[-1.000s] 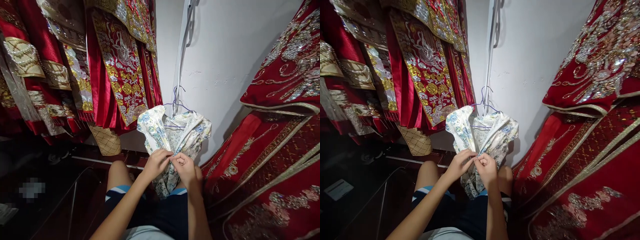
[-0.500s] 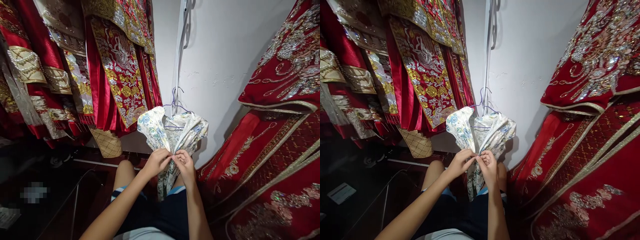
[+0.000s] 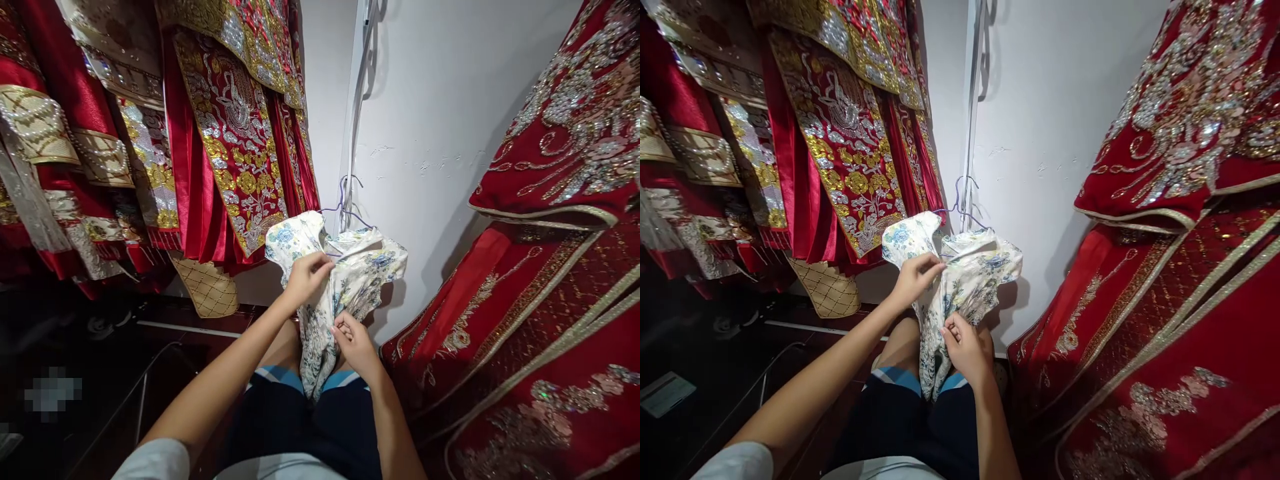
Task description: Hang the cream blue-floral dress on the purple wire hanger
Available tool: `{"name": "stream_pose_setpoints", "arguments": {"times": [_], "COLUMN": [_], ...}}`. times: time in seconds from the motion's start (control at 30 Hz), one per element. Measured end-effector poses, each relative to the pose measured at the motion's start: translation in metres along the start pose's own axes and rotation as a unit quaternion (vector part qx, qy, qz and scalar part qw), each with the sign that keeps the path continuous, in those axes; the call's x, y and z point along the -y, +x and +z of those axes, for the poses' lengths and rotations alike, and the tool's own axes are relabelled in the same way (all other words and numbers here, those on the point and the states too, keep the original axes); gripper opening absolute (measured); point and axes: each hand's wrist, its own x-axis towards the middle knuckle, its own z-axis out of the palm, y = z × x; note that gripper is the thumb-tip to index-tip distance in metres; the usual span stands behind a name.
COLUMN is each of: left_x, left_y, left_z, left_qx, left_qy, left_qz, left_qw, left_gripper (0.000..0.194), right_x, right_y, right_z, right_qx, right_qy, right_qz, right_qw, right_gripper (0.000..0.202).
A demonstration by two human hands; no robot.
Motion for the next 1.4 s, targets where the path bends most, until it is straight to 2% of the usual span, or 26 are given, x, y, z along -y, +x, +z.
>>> {"name": "stream_pose_setpoints", "arguments": {"times": [0.1,0.2,0.33,0.43,0.5,0.6,0.67,0.73,0.8,0.93,1.03,1.1,1.17,1.2,1.27,1.33,1.4], "left_x": [0.0,-0.001,-0.006,-0.008,-0.008,-0.007,-0.005,-0.003,0.002,0.017,0.029,0.033,0.037,0.04,0.048,0.059,0.068], "left_y": [0.044,0.077,0.088,0.08,0.073,0.066,0.064,0.062,0.057,0.041,0.034,0.034,0.034,0.031,0.017,-0.007,-0.032], "left_z": [-0.004,-0.006,-0.008,-0.012,-0.013,-0.012,-0.01,-0.007,-0.001,0.016,0.03,0.038,0.044,0.048,0.055,0.06,0.063], "left_qx": [-0.027,-0.056,-0.109,-0.11,-0.098,-0.087,-0.081,-0.082,-0.091,-0.108,-0.113,-0.115,-0.108,-0.09,-0.02,0.076,0.126], "left_qy": [0.006,0.009,-0.006,0.01,0.04,0.076,0.065,0.039,0.015,0.005,0.025,0.047,0.077,0.094,0.12,0.129,0.128], "left_qz": [0.002,0.019,0.015,0.068,0.119,0.173,0.186,0.183,0.175,0.164,0.167,0.168,0.154,0.142,0.105,0.065,0.028], "left_qw": [1.0,0.998,0.994,0.992,0.987,0.978,0.977,0.979,0.98,0.98,0.979,0.978,0.979,0.981,0.987,0.987,0.983], "left_gripper": [0.018,0.016,0.012,0.009,0.008,0.008,0.007,0.005,0.004,0.009,0.011,0.011,0.012,0.013,0.015,0.017,0.014], "right_x": [0.001,0.001,0.008,0.034,0.063,0.105,0.12,0.123,0.117,0.107,0.109,0.111,0.114,0.116,0.121,0.128,0.133], "right_y": [-0.01,-0.017,-0.015,0.002,0.025,0.073,0.105,0.128,0.137,0.13,0.123,0.126,0.132,0.137,0.146,0.154,0.155], "right_z": [-0.007,-0.014,-0.029,-0.047,-0.06,-0.076,-0.081,-0.082,-0.081,-0.077,-0.076,-0.076,-0.078,-0.081,-0.093,-0.111,-0.131], "right_qx": [0.026,0.058,0.128,0.137,0.085,-0.031,-0.06,-0.077,-0.09,-0.103,-0.115,-0.144,-0.18,-0.198,-0.239,-0.284,-0.306], "right_qy": [-0.025,-0.063,-0.127,-0.136,-0.119,-0.108,-0.156,-0.209,-0.23,-0.235,-0.284,-0.301,-0.274,-0.239,-0.142,-0.056,-0.034], "right_qz": [0.024,0.015,0.016,0.003,-0.035,-0.12,-0.158,-0.178,-0.181,-0.167,-0.156,-0.152,-0.155,-0.16,-0.168,-0.174,-0.192], "right_qw": [0.999,0.996,0.984,0.981,0.989,0.986,0.973,0.958,0.952,0.952,0.939,0.93,0.932,0.937,0.946,0.941,0.932], "right_gripper": [0.022,0.019,0.015,0.013,0.024,0.052,0.048,0.032,0.025,0.026,0.024,0.022,0.022,0.022,0.023,0.024,0.024]}}
